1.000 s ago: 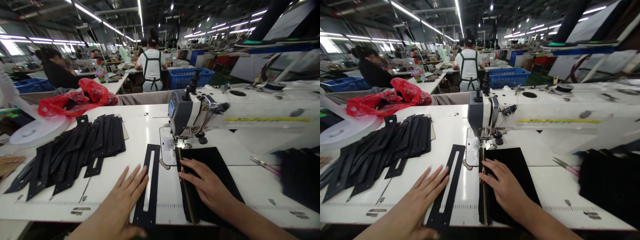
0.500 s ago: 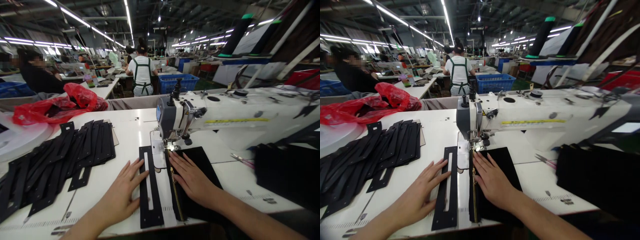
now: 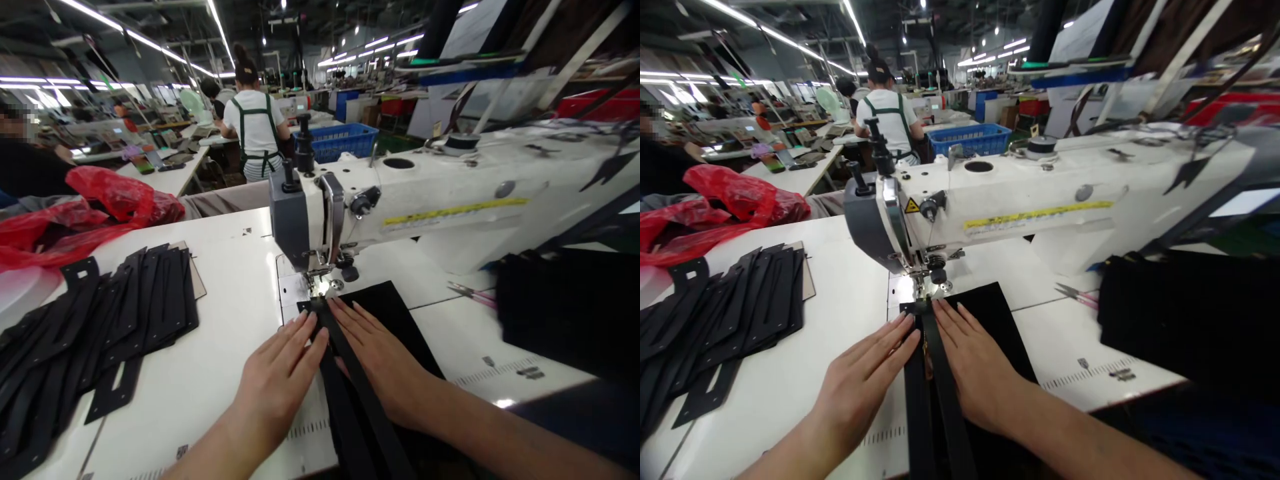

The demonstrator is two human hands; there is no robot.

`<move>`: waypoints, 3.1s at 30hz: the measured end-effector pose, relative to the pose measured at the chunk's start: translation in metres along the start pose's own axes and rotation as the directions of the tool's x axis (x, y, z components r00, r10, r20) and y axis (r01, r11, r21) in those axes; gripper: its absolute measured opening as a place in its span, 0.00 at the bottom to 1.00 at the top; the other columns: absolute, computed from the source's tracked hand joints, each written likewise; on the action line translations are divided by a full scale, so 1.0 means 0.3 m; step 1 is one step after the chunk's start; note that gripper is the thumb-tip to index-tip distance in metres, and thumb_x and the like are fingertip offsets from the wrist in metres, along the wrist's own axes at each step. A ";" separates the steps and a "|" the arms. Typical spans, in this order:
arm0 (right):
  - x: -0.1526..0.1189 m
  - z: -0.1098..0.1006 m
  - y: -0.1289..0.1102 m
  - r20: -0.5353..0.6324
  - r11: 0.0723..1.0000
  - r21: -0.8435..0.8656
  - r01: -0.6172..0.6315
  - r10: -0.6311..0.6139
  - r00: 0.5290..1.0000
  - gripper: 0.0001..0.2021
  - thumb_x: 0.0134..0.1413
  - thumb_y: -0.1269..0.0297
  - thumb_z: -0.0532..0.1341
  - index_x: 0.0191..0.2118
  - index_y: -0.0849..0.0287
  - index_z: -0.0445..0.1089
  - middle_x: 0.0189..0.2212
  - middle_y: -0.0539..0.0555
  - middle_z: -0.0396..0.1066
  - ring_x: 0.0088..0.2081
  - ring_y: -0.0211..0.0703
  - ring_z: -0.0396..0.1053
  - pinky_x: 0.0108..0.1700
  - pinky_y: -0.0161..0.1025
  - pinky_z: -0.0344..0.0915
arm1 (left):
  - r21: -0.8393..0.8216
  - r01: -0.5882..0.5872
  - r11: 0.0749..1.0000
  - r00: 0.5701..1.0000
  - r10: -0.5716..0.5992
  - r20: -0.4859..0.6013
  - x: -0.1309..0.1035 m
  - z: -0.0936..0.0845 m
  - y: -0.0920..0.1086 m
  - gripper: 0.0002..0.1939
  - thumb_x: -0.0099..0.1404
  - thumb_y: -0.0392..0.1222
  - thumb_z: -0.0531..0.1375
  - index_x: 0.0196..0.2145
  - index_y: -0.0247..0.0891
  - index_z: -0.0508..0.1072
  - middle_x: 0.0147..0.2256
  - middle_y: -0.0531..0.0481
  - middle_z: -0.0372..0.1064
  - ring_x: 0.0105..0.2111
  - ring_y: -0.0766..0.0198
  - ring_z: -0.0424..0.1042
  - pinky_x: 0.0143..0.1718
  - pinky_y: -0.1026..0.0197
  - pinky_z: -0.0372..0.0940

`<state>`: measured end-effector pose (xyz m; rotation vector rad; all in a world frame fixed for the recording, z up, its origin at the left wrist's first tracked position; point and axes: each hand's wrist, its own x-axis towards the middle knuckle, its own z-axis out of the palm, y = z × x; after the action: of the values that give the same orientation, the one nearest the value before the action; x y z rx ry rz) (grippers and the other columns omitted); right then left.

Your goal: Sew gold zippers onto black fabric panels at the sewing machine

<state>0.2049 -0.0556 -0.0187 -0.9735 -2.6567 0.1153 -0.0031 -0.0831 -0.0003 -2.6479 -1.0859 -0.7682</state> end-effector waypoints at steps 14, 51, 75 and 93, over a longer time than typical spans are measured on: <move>0.003 -0.007 0.009 -0.035 0.986 0.124 -0.107 0.112 0.993 0.26 0.61 0.68 0.47 0.63 0.72 0.45 0.63 0.63 0.42 0.64 0.47 0.37 0.63 0.48 0.43 | 0.036 -0.079 0.996 0.987 0.073 0.141 0.058 0.055 -0.061 0.14 0.68 0.29 0.46 0.46 0.28 0.68 0.51 0.36 0.65 0.55 0.55 0.60 0.53 0.47 0.62; 0.019 -0.003 0.016 -0.041 0.987 0.136 -0.081 0.087 0.995 0.26 0.59 0.70 0.48 0.62 0.71 0.47 0.62 0.66 0.44 0.63 0.52 0.38 0.63 0.50 0.41 | 0.119 -0.036 0.992 0.980 0.012 0.200 0.046 0.070 -0.051 0.17 0.67 0.30 0.45 0.51 0.31 0.64 0.52 0.41 0.64 0.54 0.58 0.62 0.51 0.53 0.64; 0.053 0.006 0.041 -0.066 1.000 -0.011 -0.002 0.001 0.998 0.27 0.53 0.76 0.48 0.61 0.69 0.51 0.61 0.63 0.49 0.63 0.50 0.41 0.60 0.52 0.51 | 0.203 -0.054 0.978 0.996 0.038 0.080 0.085 0.099 -0.045 0.19 0.67 0.29 0.41 0.42 0.25 0.70 0.45 0.34 0.69 0.46 0.54 0.69 0.42 0.53 0.71; 0.115 0.004 0.096 -0.081 0.992 -0.089 0.087 -0.094 0.992 0.30 0.49 0.74 0.48 0.61 0.73 0.51 0.55 0.68 0.59 0.59 0.54 0.53 0.53 0.53 0.61 | 0.147 0.031 0.989 0.995 -0.045 0.094 0.108 0.121 -0.087 0.18 0.67 0.30 0.43 0.46 0.26 0.69 0.48 0.35 0.67 0.49 0.54 0.67 0.48 0.55 0.67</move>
<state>0.1975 -0.0114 -0.0160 -0.8612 -2.6410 -0.0583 0.0125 -0.0323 -0.0149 -2.5720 -1.1715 -0.5496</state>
